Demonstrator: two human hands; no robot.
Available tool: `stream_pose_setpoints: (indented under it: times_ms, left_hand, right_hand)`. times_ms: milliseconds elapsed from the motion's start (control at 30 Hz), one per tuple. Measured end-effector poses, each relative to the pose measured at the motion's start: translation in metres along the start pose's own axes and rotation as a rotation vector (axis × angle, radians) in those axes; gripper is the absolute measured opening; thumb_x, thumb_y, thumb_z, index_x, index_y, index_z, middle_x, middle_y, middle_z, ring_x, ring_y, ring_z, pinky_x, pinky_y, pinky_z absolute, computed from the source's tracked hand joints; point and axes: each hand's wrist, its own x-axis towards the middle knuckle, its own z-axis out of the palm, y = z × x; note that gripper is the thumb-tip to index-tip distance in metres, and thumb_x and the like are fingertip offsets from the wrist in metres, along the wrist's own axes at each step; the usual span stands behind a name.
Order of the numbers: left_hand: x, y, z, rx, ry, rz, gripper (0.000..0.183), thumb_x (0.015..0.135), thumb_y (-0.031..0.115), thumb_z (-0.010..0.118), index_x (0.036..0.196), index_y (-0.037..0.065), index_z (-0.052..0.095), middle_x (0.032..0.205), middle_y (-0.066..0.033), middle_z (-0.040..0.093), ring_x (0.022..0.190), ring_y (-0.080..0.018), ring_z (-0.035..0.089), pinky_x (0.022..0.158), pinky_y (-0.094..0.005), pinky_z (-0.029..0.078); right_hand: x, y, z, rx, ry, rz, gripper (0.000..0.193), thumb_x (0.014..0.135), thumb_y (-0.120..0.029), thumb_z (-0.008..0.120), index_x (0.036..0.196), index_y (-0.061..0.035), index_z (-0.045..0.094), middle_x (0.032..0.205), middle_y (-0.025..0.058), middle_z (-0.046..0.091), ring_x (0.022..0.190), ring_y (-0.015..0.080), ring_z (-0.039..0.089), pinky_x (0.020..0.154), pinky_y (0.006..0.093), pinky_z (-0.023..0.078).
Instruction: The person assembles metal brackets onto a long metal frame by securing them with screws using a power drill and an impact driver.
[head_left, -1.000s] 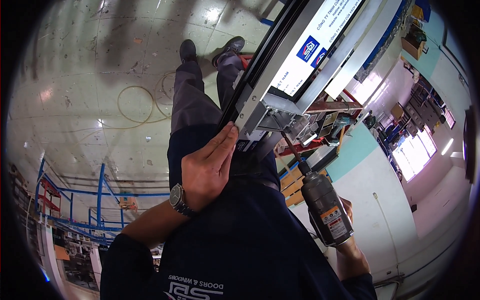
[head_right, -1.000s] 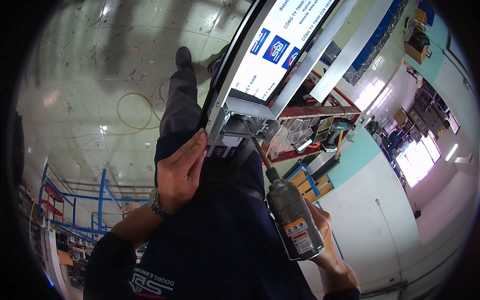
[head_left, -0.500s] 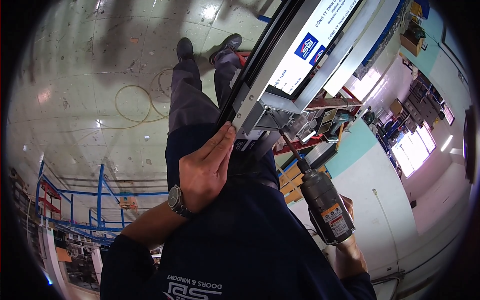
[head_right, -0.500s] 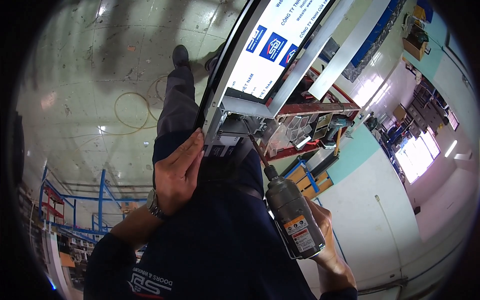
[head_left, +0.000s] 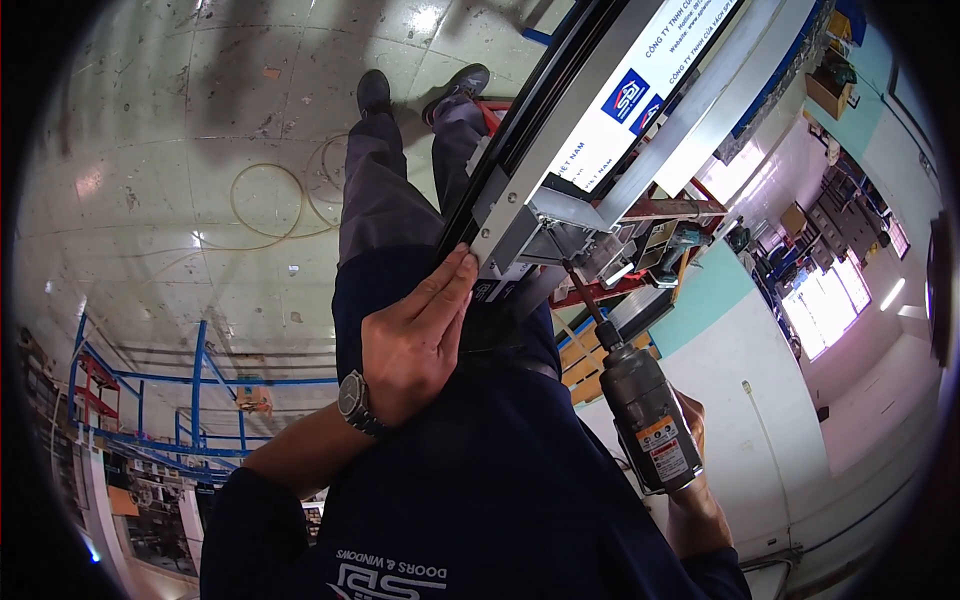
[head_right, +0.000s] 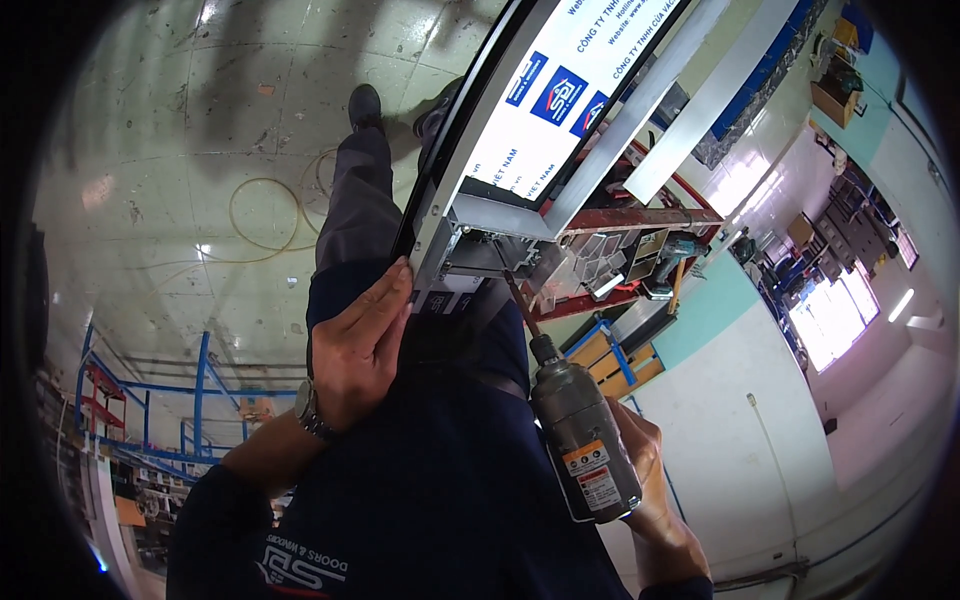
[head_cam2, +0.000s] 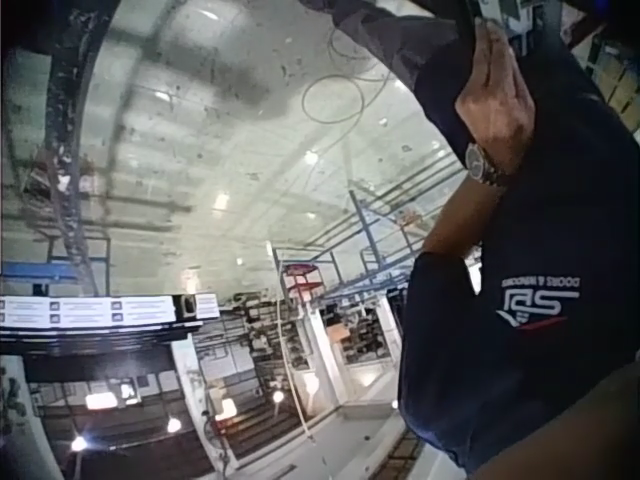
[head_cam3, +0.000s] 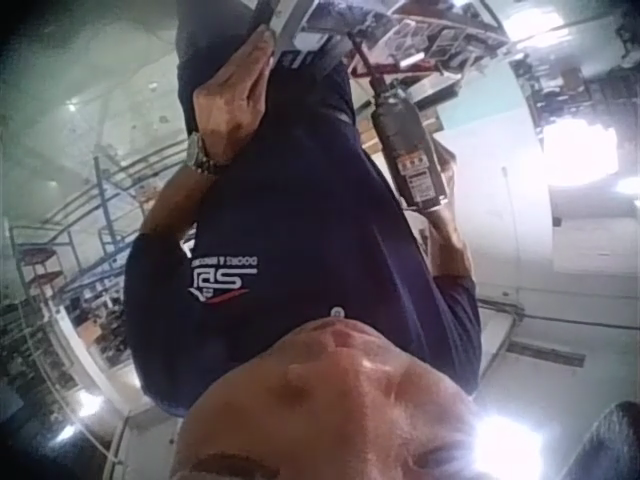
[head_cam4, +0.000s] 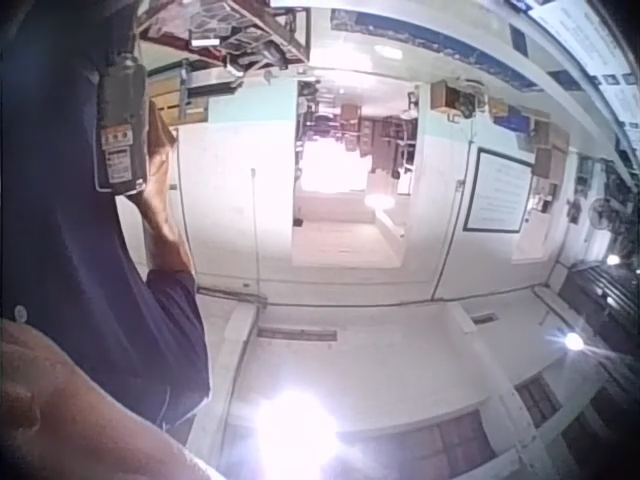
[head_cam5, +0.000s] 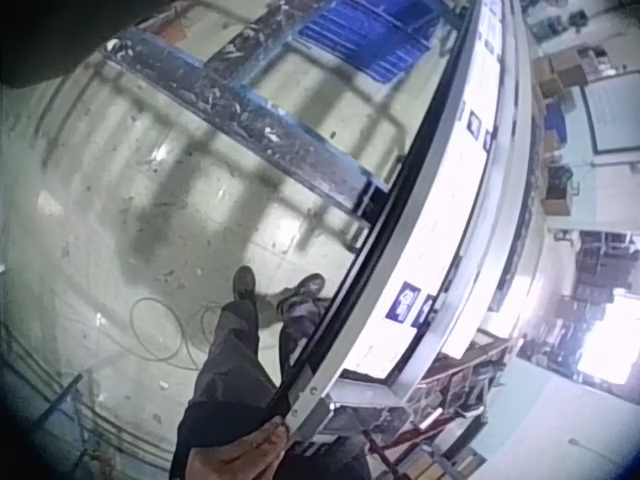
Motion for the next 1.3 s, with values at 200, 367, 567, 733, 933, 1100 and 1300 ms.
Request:
stream_pose_setpoints:
  times_ms: [200,367,567,733,933,1100,1300]
  left_hand:
    - [0.000,0.000,0.000,-0.001,0.008,0.014,0.032,0.089,-0.001,0.068,0.121,0.002,0.069,0.120,-0.0164,0.070,0.098,-0.0267,0.073,0.073,-0.0303,0.061]
    - [0.001,0.001,0.000,0.004,-0.010,0.001,0.032,0.089,-0.001,0.068,0.121,0.001,0.069,0.120,-0.0170,0.069,0.100,-0.0265,0.072,0.074,-0.0302,0.062]
    - [0.000,0.000,0.000,0.001,-0.001,0.013,0.032,0.089,-0.001,0.068,0.121,0.001,0.069,0.120,-0.0167,0.069,0.101,-0.0266,0.072,0.074,-0.0298,0.062]
    - [0.000,-0.001,0.001,0.004,-0.008,0.006,0.032,0.089,-0.001,0.068,0.121,0.001,0.069,0.121,-0.0162,0.069,0.101,-0.0263,0.072,0.074,-0.0296,0.062]
    - [0.001,-0.001,0.000,0.006,-0.005,0.008,0.032,0.089,0.000,0.069,0.121,0.002,0.069,0.120,-0.0156,0.070,0.099,-0.0257,0.073,0.072,-0.0288,0.062]
    - [0.000,-0.004,0.003,0.028,-0.005,0.011,0.033,0.089,0.002,0.069,0.121,0.005,0.069,0.121,-0.0130,0.070,0.097,-0.0240,0.074,0.071,-0.0283,0.061]
    - [-0.003,-0.003,0.002,0.049,0.005,0.023,0.031,0.090,0.005,0.069,0.121,0.007,0.070,0.123,-0.0105,0.069,0.091,-0.0232,0.074,0.067,-0.0290,0.060]
  right_hand:
    - [0.000,0.000,-0.005,0.050,-0.052,0.043,0.037,0.081,-0.014,0.077,0.113,0.0017,0.069,0.095,0.0094,0.071,0.077,0.0154,0.069,0.072,0.0299,0.056]
    - [0.003,0.001,0.000,-0.060,-0.017,-0.062,0.038,0.081,-0.014,0.077,0.115,0.0022,0.068,0.097,0.0099,0.071,0.080,0.0151,0.069,0.073,0.0299,0.056]
    - [0.001,0.001,-0.002,-0.008,-0.034,0.005,0.039,0.081,-0.013,0.078,0.115,0.0022,0.068,0.097,0.0100,0.071,0.080,0.0152,0.069,0.073,0.0292,0.056]
    - [0.000,0.005,-0.002,0.005,-0.024,0.005,0.037,0.080,-0.013,0.078,0.112,0.0016,0.068,0.095,0.0096,0.070,0.077,0.0152,0.069,0.072,0.0296,0.057]
    - [0.002,0.003,-0.003,-0.012,-0.033,-0.003,0.037,0.080,-0.013,0.078,0.112,0.0023,0.068,0.095,0.0098,0.071,0.078,0.0157,0.069,0.072,0.0309,0.057]
    - [0.000,0.006,-0.003,-0.171,0.003,-0.127,0.038,0.080,-0.012,0.078,0.113,0.0040,0.068,0.097,0.0112,0.072,0.081,0.0171,0.070,0.077,0.0308,0.056]
    - [0.002,-0.004,-0.005,0.011,-0.031,-0.024,0.043,0.077,-0.012,0.078,0.116,0.0047,0.068,0.098,0.0136,0.072,0.083,0.0180,0.070,0.078,0.0316,0.056]
